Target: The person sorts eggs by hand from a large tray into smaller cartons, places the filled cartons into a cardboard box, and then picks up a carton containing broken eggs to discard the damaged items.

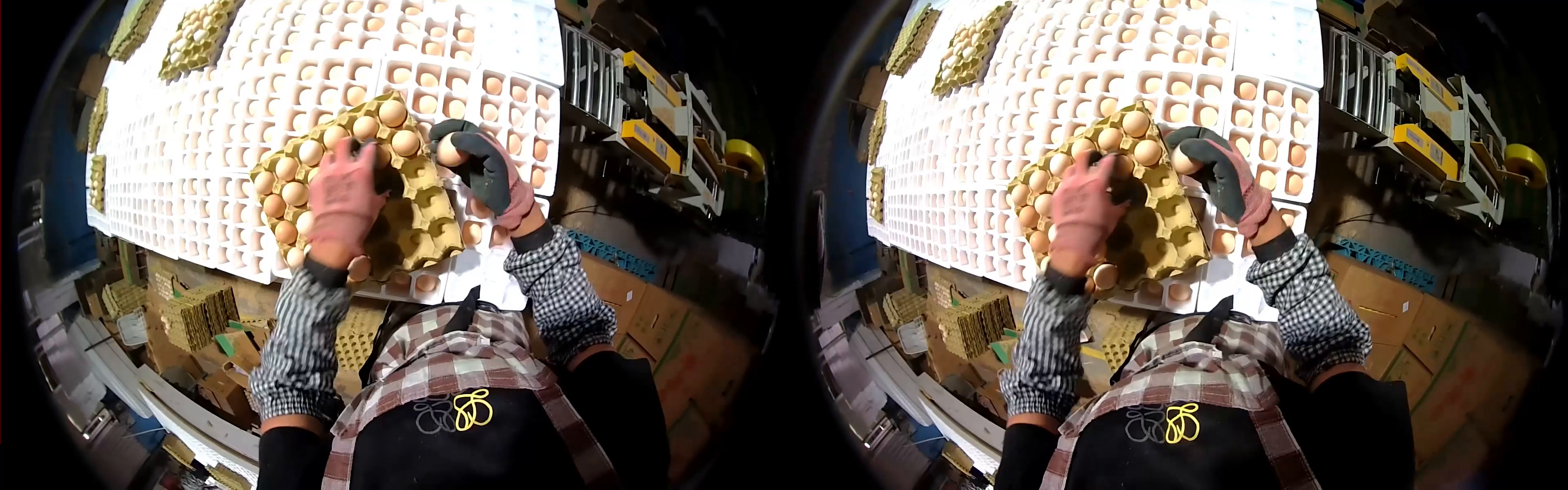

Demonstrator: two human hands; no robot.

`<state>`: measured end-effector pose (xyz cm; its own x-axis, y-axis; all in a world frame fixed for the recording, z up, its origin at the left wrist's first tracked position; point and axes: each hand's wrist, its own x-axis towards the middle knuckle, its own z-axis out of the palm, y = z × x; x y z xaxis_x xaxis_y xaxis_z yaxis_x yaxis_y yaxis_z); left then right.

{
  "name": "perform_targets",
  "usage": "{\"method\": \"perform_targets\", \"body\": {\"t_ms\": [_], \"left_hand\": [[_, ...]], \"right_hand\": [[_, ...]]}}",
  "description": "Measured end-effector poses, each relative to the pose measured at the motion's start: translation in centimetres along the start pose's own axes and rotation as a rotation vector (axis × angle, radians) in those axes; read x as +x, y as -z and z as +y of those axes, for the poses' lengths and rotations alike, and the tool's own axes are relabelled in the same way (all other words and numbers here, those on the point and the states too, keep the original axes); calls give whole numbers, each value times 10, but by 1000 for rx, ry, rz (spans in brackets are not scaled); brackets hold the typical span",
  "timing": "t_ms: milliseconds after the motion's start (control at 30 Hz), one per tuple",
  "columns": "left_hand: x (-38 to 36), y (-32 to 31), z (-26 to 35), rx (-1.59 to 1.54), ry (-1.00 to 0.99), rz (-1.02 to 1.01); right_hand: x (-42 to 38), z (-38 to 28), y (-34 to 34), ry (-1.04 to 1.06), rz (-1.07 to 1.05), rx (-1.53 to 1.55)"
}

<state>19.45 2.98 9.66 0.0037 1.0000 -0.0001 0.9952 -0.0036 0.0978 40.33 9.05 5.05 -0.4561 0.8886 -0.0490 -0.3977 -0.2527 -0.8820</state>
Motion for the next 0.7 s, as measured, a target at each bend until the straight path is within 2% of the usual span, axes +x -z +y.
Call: {"method": "perform_targets", "body": {"t_ms": [67,100,133,167,200,267,300,333,400,500,533,600,667,700], "left_hand": [[6,-13,-7,60,-13,-12],[10,-14,-21,-234,39,1],[14,-14,-32,-529,89,6],[16,-8,-37,-799,203,-9],[21,-1,-36,-670,145,89],[41,12,-32,-199,135,10],[51,2,-42,-44,-36,45],[58,-2,-42,28,-121,-22],[64,5,-33,72,-127,-99],[70,13,-37,-94,15,-190],[65,6,-52,-252,34,-119],[44,19,-59,-1092,329,-253],[14,45,-37,-1402,531,-297],[-10,53,-22,-1553,551,-378]], "right_hand": [[14,-17,-9,-318,54,-254],[23,-8,-16,-131,-57,-638],[32,-9,-26,163,-161,-1156],[39,1,-31,246,-205,-1407],[42,8,-31,322,-252,-1657],[51,-7,-22,20,-167,-1187],[51,-5,-14,-75,-54,-726],[49,-24,-10,-293,57,-246],[45,-3,15,111,-99,4],[87,-26,9,55,-289,-716],[105,-14,1,185,-286,-1173],[110,-7,-20,207,-320,-1848],[114,14,-10,194,-280,-1772],[114,-7,-19,84,-247,-1710]]}}
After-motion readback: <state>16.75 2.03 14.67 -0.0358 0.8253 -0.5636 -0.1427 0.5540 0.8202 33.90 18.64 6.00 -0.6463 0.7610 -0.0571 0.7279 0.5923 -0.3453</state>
